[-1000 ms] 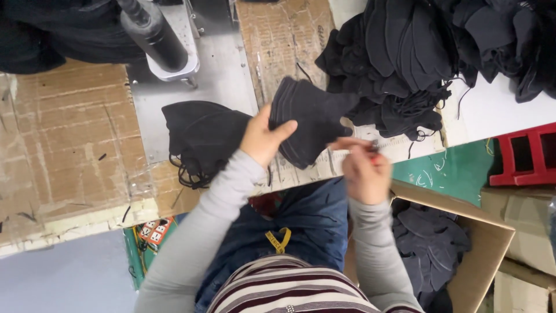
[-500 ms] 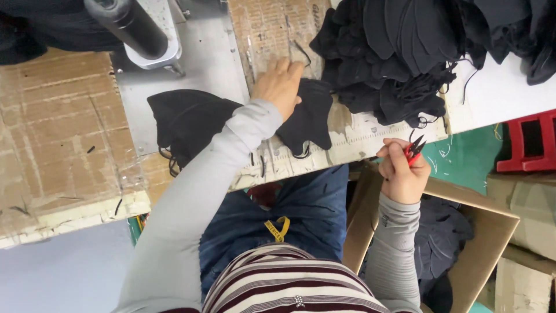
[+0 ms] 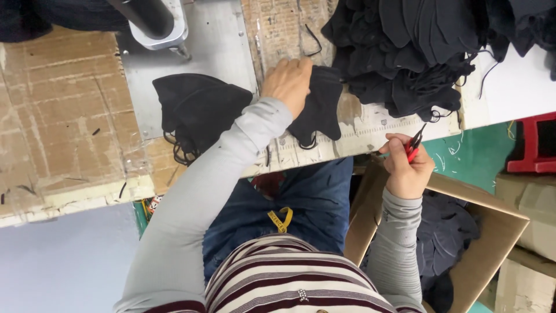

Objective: Trimming excess threads from black fabric face masks using a pair of nippers.

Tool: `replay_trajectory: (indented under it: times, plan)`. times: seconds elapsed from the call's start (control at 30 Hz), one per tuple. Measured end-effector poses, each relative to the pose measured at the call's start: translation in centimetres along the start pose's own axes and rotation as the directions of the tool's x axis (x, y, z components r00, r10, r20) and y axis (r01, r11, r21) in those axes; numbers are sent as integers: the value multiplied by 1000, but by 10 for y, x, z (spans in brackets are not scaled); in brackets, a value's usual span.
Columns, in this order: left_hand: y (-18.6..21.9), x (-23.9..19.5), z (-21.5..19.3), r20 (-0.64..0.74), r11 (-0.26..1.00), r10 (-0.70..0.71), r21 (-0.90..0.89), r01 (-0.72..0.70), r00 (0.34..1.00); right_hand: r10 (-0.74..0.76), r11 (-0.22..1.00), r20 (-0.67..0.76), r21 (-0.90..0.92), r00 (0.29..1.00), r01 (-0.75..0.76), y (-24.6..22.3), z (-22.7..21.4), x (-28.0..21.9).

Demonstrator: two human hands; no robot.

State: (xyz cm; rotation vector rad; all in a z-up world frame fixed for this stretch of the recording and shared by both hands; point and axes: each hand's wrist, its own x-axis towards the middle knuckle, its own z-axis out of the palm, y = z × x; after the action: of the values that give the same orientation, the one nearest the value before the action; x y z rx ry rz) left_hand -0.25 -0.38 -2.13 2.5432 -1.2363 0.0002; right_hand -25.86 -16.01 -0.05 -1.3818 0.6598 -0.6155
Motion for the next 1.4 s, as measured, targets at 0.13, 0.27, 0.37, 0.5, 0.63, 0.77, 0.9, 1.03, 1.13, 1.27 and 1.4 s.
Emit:
replay_trajectory:
  times: [0.13,0.27,0.37,0.5,0.63,0.77,0.9,1.03,1.13,1.27,1.4]
  plan:
    - [14,-2,-30,62,979,-109,-167,118,992,-20,998,-6,-53,1000,20,-2,4,-1]
    - [23,0,-28,12,984,-152,-88,152,988,8,997,3,-74,1000,-7,-1,7,-4]
    - [16,-5,-29,-95,991,-82,-116,70,992,-35,992,2,-120,999,35,0,5,-5]
    - [-3,-7,-1,-67,978,-51,-203,37,996,-13,995,9,-102,1000,14,0,3,-3]
    - [-9,-2,-28,-133,914,-59,-406,0,989,-8,994,12,-108,1000,9,-3,5,-3]
    - [-32,12,-76,48,265,-34,-963,55,998,-9,998,14,-60,1000,10,-7,-2,-2]
    - [-22,1,-150,-12,-302,188,-952,46,982,-10,998,21,65,1000,8,-10,-4,-2]
    - [-29,7,-124,-104,615,-73,-788,-37,992,-48,997,18,64,999,47,-30,13,8]
    - [-15,-6,-127,-17,443,3,-896,-17,1000,-61,992,46,117,997,56,-55,35,12]
    - [-10,-20,-136,27,375,76,-927,-4,997,-56,894,286,442,957,-80,-89,83,13]
    - [-41,-47,-155,15,502,74,-864,-24,997,-16,811,587,481,809,-333,-19,89,-2]
